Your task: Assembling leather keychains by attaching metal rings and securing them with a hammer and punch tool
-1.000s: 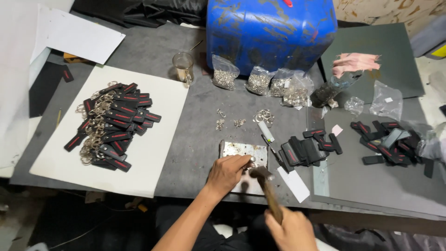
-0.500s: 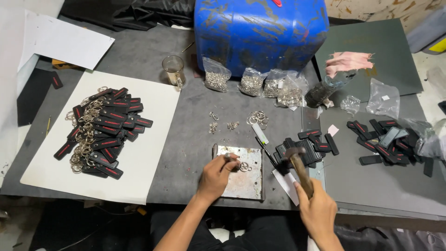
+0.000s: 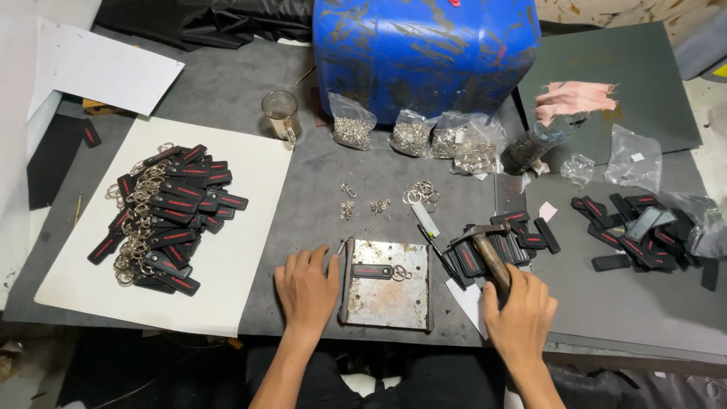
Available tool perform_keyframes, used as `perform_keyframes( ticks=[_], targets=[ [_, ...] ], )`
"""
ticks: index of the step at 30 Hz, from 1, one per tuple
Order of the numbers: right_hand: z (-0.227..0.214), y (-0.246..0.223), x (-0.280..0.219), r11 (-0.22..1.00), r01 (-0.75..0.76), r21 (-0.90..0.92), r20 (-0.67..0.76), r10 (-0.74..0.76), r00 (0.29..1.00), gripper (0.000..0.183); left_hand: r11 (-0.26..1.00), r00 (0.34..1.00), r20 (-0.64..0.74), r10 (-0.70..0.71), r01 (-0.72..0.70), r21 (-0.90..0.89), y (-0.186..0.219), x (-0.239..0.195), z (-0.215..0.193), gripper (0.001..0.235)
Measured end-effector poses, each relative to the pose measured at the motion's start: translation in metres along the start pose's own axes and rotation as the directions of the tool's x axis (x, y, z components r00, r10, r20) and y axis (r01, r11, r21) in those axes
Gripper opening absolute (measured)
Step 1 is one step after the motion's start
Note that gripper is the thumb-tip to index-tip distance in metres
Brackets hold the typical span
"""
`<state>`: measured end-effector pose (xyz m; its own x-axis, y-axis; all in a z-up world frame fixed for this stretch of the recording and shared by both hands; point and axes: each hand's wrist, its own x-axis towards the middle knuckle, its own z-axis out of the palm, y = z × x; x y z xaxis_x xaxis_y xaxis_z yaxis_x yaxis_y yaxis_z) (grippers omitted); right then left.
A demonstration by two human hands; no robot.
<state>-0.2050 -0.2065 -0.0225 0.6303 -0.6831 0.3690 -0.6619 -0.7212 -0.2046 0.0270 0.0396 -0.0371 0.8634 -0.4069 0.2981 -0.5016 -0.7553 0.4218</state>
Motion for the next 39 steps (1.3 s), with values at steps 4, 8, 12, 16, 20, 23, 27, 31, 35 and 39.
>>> perform_keyframes(
  ticks=[4,8,12,16,20,23,27,31,35,39],
  targets=[
    [-0.015,-0.024,-0.005,0.999,-0.012,-0.030,-0.177,0.006,0.984,0.046,0.972,0.967,-0.103,0.233,-0.234,0.001,0.021,0.002,-0.016,0.026],
    [-0.023,-0.057,-0.015,0.988,0.117,0.101,-0.324,-0.079,0.943,0.038,0.844,0.840,0.081,0.537,-0.534,-0.051,0.044,-0.003,-0.005,0.039],
    [-0.020,-0.085,-0.031,0.956,0.148,0.252,-0.232,-0.089,0.969,0.037,0.834,0.837,0.042,0.545,-0.537,-0.128,0.051,-0.004,0.000,0.022],
    [-0.018,-0.110,-0.033,0.765,-0.060,0.641,0.063,0.025,0.998,0.037,0.798,0.856,0.049,0.515,-0.458,-0.392,0.058,-0.013,-0.014,0.013],
    [-0.018,-0.127,-0.033,0.663,-0.023,0.748,0.064,-0.038,0.997,0.020,0.749,0.869,0.185,0.459,-0.267,-0.606,0.060,-0.027,-0.029,0.010],
    [-0.021,-0.129,-0.031,0.658,-0.031,0.752,0.045,-0.005,0.999,0.014,0.717,0.858,0.358,0.369,-0.017,-0.697,0.062,-0.032,-0.043,0.013],
    [-0.027,-0.128,-0.027,0.642,-0.189,0.743,0.221,0.032,0.975,0.017,0.722,0.842,0.373,0.390,-0.028,-0.691,0.056,-0.042,-0.042,0.019],
    [-0.033,-0.131,-0.026,0.518,-0.355,0.778,0.377,0.065,0.924,0.013,0.671,0.863,0.265,0.430,-0.109,-0.733,0.057,-0.043,-0.044,0.014],
    [-0.022,-0.117,-0.030,0.263,-0.554,0.790,0.578,-0.019,0.816,0.020,0.584,0.863,0.210,0.459,-0.115,-0.804,0.056,-0.045,-0.045,0.017],
    [-0.023,-0.111,-0.032,0.103,-0.671,0.735,0.677,-0.054,0.734,0.020,0.600,0.839,0.333,0.430,0.010,-0.800,0.059,-0.047,-0.051,0.015]
  ],
)
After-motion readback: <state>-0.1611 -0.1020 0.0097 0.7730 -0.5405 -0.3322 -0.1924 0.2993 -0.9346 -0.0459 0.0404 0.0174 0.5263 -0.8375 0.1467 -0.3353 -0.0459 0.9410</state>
